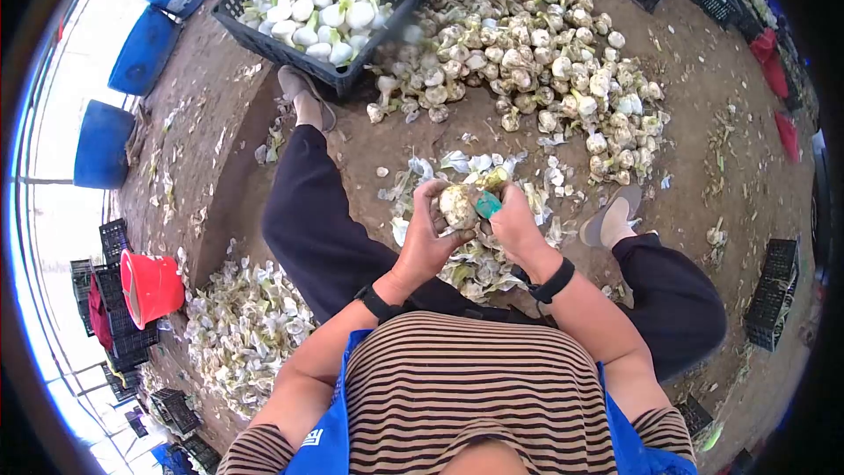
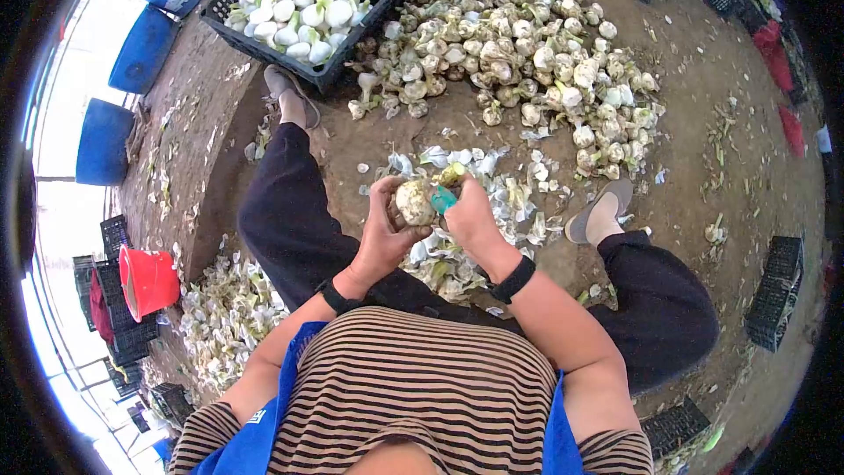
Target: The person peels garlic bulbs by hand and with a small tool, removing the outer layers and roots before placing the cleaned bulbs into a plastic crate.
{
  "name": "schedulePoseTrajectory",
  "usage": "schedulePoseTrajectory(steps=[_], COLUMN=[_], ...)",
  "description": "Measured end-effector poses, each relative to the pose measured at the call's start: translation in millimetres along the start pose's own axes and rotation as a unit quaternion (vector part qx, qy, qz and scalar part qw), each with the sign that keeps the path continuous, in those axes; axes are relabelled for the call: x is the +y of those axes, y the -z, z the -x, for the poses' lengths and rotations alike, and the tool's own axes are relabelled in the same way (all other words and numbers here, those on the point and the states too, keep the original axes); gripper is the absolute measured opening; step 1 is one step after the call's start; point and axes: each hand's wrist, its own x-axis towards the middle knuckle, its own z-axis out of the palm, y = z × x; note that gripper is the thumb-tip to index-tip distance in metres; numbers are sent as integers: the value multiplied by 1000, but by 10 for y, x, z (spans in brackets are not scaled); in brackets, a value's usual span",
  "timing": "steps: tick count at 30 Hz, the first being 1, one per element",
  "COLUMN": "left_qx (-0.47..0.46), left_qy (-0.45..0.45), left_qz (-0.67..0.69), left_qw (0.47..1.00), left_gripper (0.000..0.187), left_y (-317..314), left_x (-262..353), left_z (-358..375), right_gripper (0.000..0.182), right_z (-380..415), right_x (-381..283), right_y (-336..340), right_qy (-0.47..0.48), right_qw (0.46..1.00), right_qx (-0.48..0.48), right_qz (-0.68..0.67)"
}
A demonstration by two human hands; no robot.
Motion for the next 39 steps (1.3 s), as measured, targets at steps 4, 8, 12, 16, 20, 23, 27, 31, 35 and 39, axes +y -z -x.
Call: schedulePoseTrajectory(steps=[4, 8, 12, 16, 20, 23, 27, 31, 35, 39], left_qx=[8, -25, -59, 8, -50, -116, -40, 6, -1, 9], left_qy=[47, 171, 322, 262, 278, 252, 255, 253, 214, 218], left_qz=[64, 291, 387, 377, 380, 365, 335, 305, 330, 357], left_qw=[997, 941, 862, 888, 881, 889, 906, 918, 919, 908], left_gripper=[73, 49, 58, 50, 54, 60, 66, 54, 44, 41], left_y=[41, 178, 217, 156, 228, 169, 215, 212, 142, 185], left_x=[118, 115, 157, -22, -61, 105, 78, -52, -86, -39], left_z=[-6, -56, -163, -160, -142, -83, -100, -115, -117, -44], right_gripper=[28, 28, 32, 34, 18, 12, 22, 31, 17, 15], right_z=[73, 38, -22, 40, -72, -278, -197, -9, 74, 109], right_x=[-163, -180, -152, -122, -197, 96, 93, -296, -377, -377], right_y=[-12, 62, 177, 69, 202, 435, 456, 233, 135, 107], right_qy=[24, 149, 220, 163, 214, 156, 105, 174, 226, 232], right_qw=[1000, 986, 946, 978, 896, 881, 898, 961, 936, 927], right_qx=[-7, 19, 43, 12, 76, 115, 23, -36, -22, -30], right_qz=[-8, 74, 233, 131, 380, 432, 428, 213, 269, 292])
